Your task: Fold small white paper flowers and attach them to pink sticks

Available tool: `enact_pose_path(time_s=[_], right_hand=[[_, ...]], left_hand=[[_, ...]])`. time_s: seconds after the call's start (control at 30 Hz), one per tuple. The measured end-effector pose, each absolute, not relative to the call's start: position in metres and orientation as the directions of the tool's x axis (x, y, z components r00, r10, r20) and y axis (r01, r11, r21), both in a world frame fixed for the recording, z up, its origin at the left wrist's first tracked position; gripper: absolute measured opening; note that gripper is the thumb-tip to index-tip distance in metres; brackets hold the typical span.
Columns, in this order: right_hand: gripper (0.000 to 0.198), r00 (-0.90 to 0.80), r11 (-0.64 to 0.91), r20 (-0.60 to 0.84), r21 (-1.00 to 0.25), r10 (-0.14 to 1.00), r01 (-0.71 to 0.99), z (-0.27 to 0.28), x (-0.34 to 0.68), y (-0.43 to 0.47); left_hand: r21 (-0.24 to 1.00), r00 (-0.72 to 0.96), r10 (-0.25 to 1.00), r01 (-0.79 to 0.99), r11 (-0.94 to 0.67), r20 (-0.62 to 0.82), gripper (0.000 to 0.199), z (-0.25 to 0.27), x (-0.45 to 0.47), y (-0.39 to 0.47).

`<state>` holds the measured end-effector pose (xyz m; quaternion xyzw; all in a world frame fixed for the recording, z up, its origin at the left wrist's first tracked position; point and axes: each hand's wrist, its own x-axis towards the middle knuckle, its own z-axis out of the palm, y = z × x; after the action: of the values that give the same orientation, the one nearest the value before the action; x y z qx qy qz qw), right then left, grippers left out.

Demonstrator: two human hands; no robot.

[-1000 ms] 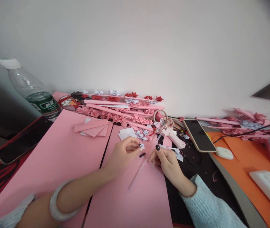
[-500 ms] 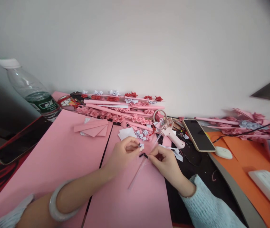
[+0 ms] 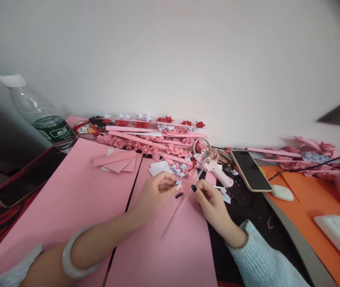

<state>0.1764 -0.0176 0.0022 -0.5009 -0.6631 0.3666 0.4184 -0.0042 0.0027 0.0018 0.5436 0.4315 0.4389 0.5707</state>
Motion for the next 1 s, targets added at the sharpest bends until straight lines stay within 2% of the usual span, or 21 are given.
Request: enact_pose_path(time_s=[0.17,0.43,0.6,0.8,0.9,1.0], right_hand=[[0.017,-0.189,0.200,0.151,-0.940,0.970,0.278,0.0037,0.1751,-0.0182],[0.040,-0.208,0.246,0.169,-0.867,0.963,0.434,0.0012,0.1787,-0.0159],[0.044,-0.205,0.164,0.110,-0.949,0.972,0.268,0.0005,0.1786,-0.0161],[0.038,-0.223,0.089,0.058,-0.988,0.973,0.130,0.0052,0.1760,-0.0166],[0.037,-0.233,0.069,0.039,-0.990,0.972,0.121,0.0061,0.1752,-0.0164],[0.027,-0.224,0.073,0.038,-0.986,0.974,0.153,0.0060,0.1741,-0.0153]], left_hand=[[1.000,0.230,0.973,-0.005,0.009,-0.007,0.011,0.0028,-0.0042,0.0022],[1.000,0.241,0.971,-0.023,0.010,-0.004,0.011,0.0043,-0.0039,0.0012],[0.998,0.245,0.969,-0.043,0.043,-0.031,0.011,0.0044,-0.0040,0.0011],[0.999,0.240,0.970,-0.028,0.029,-0.022,0.010,0.0035,-0.0046,0.0016],[1.000,0.228,0.974,-0.020,0.018,-0.013,0.011,0.0031,-0.0046,0.0018],[1.000,0.231,0.973,-0.024,0.019,-0.013,0.013,0.0036,-0.0041,0.0019]])
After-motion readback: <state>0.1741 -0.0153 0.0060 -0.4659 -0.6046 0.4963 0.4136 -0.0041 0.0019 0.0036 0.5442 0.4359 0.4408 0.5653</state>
